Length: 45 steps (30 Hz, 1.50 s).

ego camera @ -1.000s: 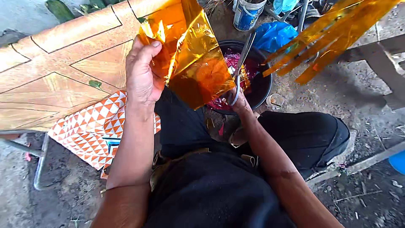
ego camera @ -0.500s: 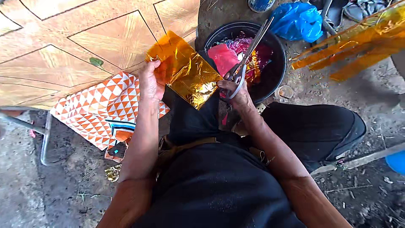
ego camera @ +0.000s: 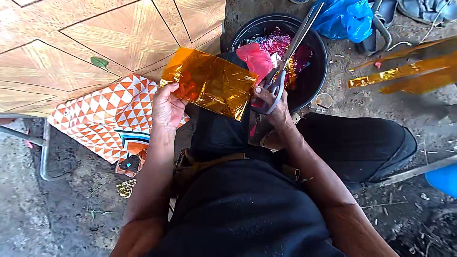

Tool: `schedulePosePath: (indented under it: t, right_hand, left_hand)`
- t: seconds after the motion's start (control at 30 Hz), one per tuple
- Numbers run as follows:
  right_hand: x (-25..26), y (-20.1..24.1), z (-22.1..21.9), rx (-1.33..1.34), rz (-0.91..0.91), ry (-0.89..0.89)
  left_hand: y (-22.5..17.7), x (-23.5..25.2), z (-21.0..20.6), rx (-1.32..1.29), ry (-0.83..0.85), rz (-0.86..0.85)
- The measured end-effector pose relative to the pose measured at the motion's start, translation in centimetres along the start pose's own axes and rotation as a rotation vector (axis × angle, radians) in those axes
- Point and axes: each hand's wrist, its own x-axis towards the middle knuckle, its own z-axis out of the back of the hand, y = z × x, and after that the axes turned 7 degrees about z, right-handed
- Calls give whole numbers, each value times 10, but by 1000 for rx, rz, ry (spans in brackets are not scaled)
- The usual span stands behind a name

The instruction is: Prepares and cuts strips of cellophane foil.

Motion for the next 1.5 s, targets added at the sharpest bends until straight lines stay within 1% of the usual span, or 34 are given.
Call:
schedulePosePath:
  t: [0.13,0.2,0.27,0.33,0.43,0.53,0.6,0.73,0.8,0.9,1.0,1.1,1.17,1.27,1.33,1.37,1.4,1.43,1.5]
  right_hand:
    - [-18,7,16,-214,-34,48]
    - [-23,10,23,-282,-81,63]
    - [-29,19,30,-358,-99,114]
    - [-35,43,39,-448,-85,201]
    - [-41,90,61,-630,36,343]
    - [-55,137,86,-985,209,481]
    - [-67,150,97,-1108,250,522]
    - [-89,140,96,-1253,308,553]
    - [-101,127,89,-1353,332,560]
    - [-115,116,79,-1448,347,599]
    - [-124,119,72,-1461,303,622]
    - [-130,121,65,-1437,292,596]
    - [-132,119,64,-1477,348,572]
    - [-129,117,62,-1542,443,511]
    - [-123,115,60,-1484,514,434]
    - [-120,114,58,-1372,510,377]
    - [-116,114,55,-1188,458,311]
    - [-113,115,51,-949,354,266]
    - [-102,116,42,-359,133,213]
  left_hand:
    - [-6,-8,25,20,13,-40]
    - [-13,-6,39,55,45,-35]
    - [-20,-8,50,114,51,-20]
    - [-22,-8,54,133,25,-6]
    - [-27,-3,46,95,-36,-63]
    - [-47,-3,30,125,-6,-150]
    - [-66,-4,18,167,-1,-215]
    - [-96,-7,-2,243,19,-322]
    - [-104,-7,-12,252,83,-362]
    - [-105,-20,-43,187,217,-377]
    - [-101,-36,-79,50,355,-348]
    - [-95,-47,-110,-13,527,-271]
    - [-87,-54,-129,-58,629,-199]
    - [-73,-64,-153,-120,713,-70]
    - [-63,-70,-169,-146,778,19]
    - [-59,-74,-175,-167,820,55]
    - [-55,-79,-181,-183,857,76]
    - [-51,-82,-186,-196,885,80]
    - [-45,-84,-191,-234,960,69]
